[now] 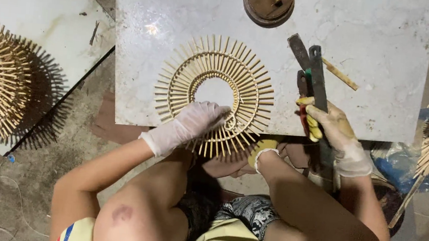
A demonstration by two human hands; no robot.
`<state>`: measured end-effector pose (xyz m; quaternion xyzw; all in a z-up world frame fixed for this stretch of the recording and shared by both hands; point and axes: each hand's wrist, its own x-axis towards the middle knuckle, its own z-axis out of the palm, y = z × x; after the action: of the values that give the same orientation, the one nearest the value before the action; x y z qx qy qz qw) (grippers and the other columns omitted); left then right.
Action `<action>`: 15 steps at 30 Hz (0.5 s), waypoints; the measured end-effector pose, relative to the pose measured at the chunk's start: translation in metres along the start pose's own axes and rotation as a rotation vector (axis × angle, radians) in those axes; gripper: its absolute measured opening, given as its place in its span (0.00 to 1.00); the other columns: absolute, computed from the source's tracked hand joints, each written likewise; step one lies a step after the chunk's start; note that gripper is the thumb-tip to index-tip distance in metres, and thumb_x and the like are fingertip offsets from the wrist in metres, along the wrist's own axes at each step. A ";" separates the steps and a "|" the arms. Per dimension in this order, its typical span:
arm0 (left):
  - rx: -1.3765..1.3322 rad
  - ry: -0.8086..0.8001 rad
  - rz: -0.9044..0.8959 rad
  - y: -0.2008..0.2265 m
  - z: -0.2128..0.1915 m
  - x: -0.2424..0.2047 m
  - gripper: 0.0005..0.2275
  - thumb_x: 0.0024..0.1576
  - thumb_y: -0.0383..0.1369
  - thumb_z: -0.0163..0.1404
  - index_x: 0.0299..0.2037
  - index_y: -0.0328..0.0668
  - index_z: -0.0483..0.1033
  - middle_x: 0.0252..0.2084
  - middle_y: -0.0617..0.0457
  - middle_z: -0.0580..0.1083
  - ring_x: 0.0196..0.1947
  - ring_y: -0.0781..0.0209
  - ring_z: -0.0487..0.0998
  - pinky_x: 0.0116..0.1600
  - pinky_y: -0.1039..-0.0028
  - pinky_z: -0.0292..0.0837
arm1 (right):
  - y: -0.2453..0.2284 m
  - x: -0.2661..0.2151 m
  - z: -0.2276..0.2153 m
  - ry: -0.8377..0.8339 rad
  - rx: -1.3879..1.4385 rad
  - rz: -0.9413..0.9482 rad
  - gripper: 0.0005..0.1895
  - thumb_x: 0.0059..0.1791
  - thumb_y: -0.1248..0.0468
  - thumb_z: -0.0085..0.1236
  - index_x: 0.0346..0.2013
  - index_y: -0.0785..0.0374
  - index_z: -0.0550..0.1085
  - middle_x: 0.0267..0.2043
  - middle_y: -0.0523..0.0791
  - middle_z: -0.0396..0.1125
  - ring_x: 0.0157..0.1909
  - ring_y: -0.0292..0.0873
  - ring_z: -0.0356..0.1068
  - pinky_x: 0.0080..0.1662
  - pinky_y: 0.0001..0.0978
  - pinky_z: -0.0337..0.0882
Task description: Filing and shaping the edges of a circular bamboo decorative frame using a metal file and pliers.
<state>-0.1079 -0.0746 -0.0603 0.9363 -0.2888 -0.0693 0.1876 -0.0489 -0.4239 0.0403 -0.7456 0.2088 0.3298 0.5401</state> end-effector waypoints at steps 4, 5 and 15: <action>-0.436 0.096 -0.148 0.000 -0.060 0.010 0.16 0.65 0.45 0.45 0.58 0.55 0.77 0.41 0.51 0.80 0.38 0.52 0.81 0.41 0.66 0.76 | 0.014 0.017 0.000 -0.067 0.155 -0.173 0.15 0.57 0.58 0.52 0.52 0.65 0.76 0.31 0.43 0.69 0.24 0.32 0.65 0.27 0.24 0.68; -0.435 0.095 -0.147 0.004 -0.072 0.014 0.16 0.65 0.45 0.45 0.58 0.55 0.77 0.41 0.51 0.80 0.38 0.52 0.81 0.41 0.66 0.76 | 0.009 0.016 0.006 -0.067 0.156 -0.173 0.15 0.57 0.58 0.52 0.52 0.65 0.76 0.31 0.43 0.69 0.24 0.32 0.65 0.27 0.24 0.68; 0.140 -0.398 -0.021 0.009 0.008 -0.005 0.22 0.63 0.50 0.46 0.60 0.45 0.71 0.44 0.49 0.74 0.45 0.52 0.78 0.46 0.62 0.75 | 0.023 0.024 0.021 -0.067 0.101 -0.159 0.18 0.56 0.56 0.50 0.55 0.62 0.76 0.32 0.44 0.72 0.22 0.31 0.61 0.25 0.21 0.64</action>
<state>-0.1184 -0.0813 -0.0643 0.9178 -0.3147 -0.2345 0.0607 -0.0531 -0.4105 0.0032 -0.7203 0.1471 0.2995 0.6082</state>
